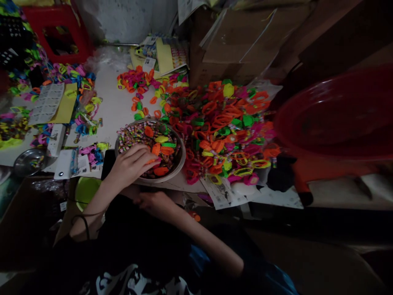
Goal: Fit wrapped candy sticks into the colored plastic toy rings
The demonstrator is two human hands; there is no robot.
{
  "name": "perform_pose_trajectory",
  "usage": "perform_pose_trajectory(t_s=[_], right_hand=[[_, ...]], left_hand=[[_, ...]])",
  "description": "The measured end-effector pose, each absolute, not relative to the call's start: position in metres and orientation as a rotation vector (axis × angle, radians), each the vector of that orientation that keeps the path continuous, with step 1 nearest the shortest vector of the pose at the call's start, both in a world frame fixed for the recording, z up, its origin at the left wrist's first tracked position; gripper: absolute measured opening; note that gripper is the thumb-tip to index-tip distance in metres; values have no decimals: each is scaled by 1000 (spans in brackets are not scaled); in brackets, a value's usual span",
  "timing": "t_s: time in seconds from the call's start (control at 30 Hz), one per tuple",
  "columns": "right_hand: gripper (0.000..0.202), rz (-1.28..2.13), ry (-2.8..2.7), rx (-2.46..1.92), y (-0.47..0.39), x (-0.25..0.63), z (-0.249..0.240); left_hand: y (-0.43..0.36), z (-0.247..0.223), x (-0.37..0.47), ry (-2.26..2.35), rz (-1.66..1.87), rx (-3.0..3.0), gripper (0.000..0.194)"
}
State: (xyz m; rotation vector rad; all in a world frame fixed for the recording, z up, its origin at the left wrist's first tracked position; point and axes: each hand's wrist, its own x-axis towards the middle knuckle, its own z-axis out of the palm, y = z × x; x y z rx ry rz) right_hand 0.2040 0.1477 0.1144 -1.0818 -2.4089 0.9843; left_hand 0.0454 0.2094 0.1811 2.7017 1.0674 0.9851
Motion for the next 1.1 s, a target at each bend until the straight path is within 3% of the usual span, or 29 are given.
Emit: perform_pose_trajectory(t_s=[0.43, 1.1], right_hand=[[23, 751, -1937, -1279, 162, 256, 168], [28, 656, -2031, -1185, 159, 259, 166]], left_hand=[[207, 172, 45, 1040, 954, 2632, 15], [192, 184, 51, 926, 833, 2831, 13]])
